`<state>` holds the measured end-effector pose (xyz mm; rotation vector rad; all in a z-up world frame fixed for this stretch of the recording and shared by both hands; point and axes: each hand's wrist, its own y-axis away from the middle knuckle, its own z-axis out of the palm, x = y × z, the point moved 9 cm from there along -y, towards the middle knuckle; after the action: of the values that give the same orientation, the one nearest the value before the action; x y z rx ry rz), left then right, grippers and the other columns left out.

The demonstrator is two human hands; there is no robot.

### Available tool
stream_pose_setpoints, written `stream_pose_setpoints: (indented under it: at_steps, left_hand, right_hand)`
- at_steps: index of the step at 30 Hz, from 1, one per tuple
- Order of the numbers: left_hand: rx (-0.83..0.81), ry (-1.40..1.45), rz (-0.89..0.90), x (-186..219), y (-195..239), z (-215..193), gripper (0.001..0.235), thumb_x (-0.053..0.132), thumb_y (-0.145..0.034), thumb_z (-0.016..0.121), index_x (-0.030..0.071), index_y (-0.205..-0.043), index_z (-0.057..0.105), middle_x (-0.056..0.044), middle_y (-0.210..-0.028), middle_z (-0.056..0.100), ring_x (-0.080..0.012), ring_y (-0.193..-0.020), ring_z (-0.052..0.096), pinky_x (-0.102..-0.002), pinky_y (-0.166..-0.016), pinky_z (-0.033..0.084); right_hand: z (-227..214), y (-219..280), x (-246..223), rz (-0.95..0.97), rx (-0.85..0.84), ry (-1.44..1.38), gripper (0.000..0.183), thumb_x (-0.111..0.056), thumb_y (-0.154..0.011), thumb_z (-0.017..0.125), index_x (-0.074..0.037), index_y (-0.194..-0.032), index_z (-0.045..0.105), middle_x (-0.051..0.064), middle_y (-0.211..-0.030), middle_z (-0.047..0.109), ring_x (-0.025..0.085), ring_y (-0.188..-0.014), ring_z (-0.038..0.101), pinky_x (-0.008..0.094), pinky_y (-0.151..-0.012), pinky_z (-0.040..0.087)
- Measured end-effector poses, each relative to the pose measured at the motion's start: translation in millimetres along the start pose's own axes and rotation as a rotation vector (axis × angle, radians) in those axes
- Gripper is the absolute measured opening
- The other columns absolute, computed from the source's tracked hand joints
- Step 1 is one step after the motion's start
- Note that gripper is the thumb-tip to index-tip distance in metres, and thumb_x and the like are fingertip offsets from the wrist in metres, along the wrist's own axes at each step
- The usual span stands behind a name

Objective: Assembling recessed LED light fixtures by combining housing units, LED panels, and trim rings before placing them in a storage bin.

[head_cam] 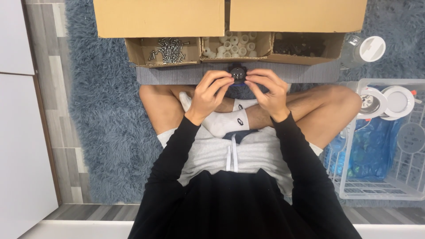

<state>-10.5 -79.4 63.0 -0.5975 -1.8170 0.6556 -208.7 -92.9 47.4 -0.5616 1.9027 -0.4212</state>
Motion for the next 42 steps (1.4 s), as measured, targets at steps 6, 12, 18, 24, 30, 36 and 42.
stream_pose_setpoints:
  at_steps: [6, 12, 18, 24, 30, 36, 42]
  left_hand:
    - [-0.003, -0.024, 0.004, -3, 8, 4, 0.011, -0.005, -0.099, 0.078, 0.001, -0.108, 0.081, -0.012, -0.108, 0.078, -0.0339, -0.096, 0.077, -0.044, -0.084, 0.067]
    - [-0.012, -0.046, 0.022, 0, 9, 6, 0.008, -0.005, -0.101, 0.077, -0.002, -0.108, 0.08, -0.015, -0.108, 0.076, -0.0402, -0.109, 0.077, -0.048, -0.093, 0.066]
    - [-0.008, -0.04, -0.008, 7, 5, 6, 0.006, -0.005, -0.103, 0.074, -0.003, -0.108, 0.076, -0.016, -0.108, 0.074, -0.042, -0.113, 0.077, -0.047, -0.094, 0.065]
    - [-0.005, -0.022, -0.058, -2, 16, 8, 0.005, -0.003, -0.103, 0.073, -0.001, -0.106, 0.075, -0.012, -0.112, 0.072, -0.0402, -0.121, 0.076, -0.046, -0.099, 0.065]
    - [-0.053, 0.011, -0.098, -9, 22, 10, 0.004, -0.002, -0.104, 0.071, -0.001, -0.102, 0.075, -0.012, -0.114, 0.07, -0.04, -0.127, 0.074, -0.045, -0.102, 0.064]
    - [-0.098, 0.005, -0.118, -6, 20, 10, 0.004, -0.002, -0.103, 0.072, 0.0, -0.101, 0.075, -0.012, -0.115, 0.069, -0.0392, -0.129, 0.073, -0.044, -0.104, 0.064]
    - [-0.118, 0.07, -0.142, -1, 12, 9, 0.001, -0.002, -0.1, 0.075, -0.001, -0.101, 0.076, -0.015, -0.119, 0.067, -0.0418, -0.131, 0.071, -0.044, -0.106, 0.062]
  right_hand:
    - [3, 2, -1, -0.03, -0.016, -0.017, 0.01, 0.007, -0.099, 0.084, 0.002, -0.107, 0.085, 0.018, -0.108, 0.082, 0.041, -0.105, 0.08, 0.047, -0.087, 0.064]
    - [4, -3, -5, -0.059, -0.022, -0.017, 0.009, 0.007, -0.1, 0.082, 0.003, -0.108, 0.082, 0.02, -0.107, 0.08, 0.044, -0.106, 0.079, 0.05, -0.087, 0.063]
    - [6, -7, -9, -0.091, -0.064, 0.02, 0.01, 0.005, -0.097, 0.083, -0.001, -0.106, 0.083, 0.017, -0.108, 0.08, 0.04, -0.102, 0.08, 0.046, -0.087, 0.064]
    - [6, -5, -6, -0.106, -0.112, 0.052, 0.011, 0.003, -0.098, 0.081, -0.005, -0.105, 0.084, 0.014, -0.113, 0.08, 0.037, -0.1, 0.081, 0.046, -0.085, 0.064]
    - [9, -2, 5, -0.077, -0.202, -0.002, 0.014, 0.006, -0.097, 0.077, -0.005, -0.106, 0.083, 0.018, -0.123, 0.077, 0.04, -0.109, 0.08, 0.046, -0.091, 0.065]
    - [8, -6, -6, -0.077, -0.22, -0.055, 0.012, 0.008, -0.099, 0.073, 0.001, -0.107, 0.08, 0.025, -0.127, 0.072, 0.045, -0.115, 0.077, 0.048, -0.097, 0.063]
    - [7, -5, -12, -0.128, -0.227, -0.013, 0.009, 0.005, -0.097, 0.078, 0.002, -0.105, 0.079, 0.024, -0.127, 0.071, 0.043, -0.119, 0.076, 0.047, -0.102, 0.063]
